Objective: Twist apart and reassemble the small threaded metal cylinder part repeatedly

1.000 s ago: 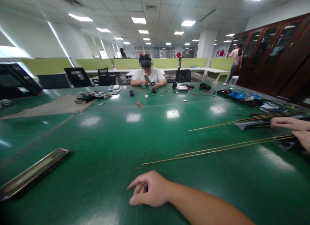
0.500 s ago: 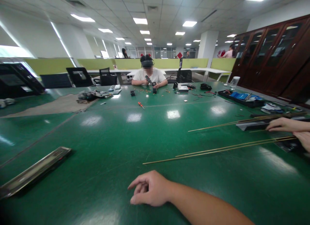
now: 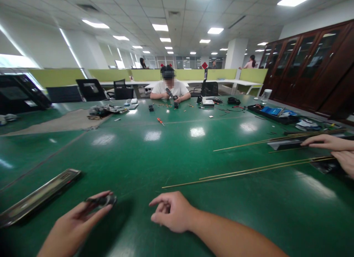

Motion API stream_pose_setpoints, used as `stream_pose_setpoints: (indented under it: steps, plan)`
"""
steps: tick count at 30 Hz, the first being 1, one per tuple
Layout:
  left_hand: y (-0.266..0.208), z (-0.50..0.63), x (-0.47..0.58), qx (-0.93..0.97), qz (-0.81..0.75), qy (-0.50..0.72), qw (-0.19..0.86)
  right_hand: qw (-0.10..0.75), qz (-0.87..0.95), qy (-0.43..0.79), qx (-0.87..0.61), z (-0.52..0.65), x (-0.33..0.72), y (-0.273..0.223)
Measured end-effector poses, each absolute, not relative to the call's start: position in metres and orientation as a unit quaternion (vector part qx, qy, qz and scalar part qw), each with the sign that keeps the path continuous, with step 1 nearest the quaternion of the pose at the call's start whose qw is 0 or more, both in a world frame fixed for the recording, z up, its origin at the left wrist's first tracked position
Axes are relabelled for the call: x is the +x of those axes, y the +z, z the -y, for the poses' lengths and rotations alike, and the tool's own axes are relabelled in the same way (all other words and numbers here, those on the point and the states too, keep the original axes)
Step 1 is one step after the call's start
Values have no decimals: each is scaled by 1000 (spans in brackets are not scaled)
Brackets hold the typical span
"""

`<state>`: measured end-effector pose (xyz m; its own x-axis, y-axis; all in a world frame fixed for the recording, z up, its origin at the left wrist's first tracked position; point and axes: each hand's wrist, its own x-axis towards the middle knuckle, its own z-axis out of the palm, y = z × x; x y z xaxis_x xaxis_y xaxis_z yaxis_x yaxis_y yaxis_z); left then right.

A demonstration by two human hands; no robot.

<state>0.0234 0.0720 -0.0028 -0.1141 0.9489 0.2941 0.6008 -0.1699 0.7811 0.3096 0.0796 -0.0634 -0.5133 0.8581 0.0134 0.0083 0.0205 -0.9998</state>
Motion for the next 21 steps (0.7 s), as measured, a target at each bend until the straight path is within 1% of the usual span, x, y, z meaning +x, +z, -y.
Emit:
stream_pose_setpoints:
  steps: [2, 4, 6, 10, 13, 18, 21]
  plan:
    - [-7, -89, 55, 638, -582, 417, 283, 403, 613, 556, -389, -84, 311, -65]
    - [-12, -101, 86, 642, -547, 431, 321, 439, 607, 516, -416, -88, 312, -67]
    - [-20, -107, 109, 645, -525, 439, 340, 451, 610, 497, -422, -91, 313, -68]
    - [-36, -107, 122, 657, -507, 433, 351, 441, 632, 481, -418, -92, 313, -74]
    - [-45, -107, 113, 700, -481, 420, 321, 432, 649, 459, -425, -90, 313, -79]
    - [-44, -110, 102, 788, -433, 397, 184, 415, 667, 441, -434, -88, 314, -76]
    - [-43, -112, 103, 806, -414, 392, 159, 408, 673, 433, -440, -87, 316, -71]
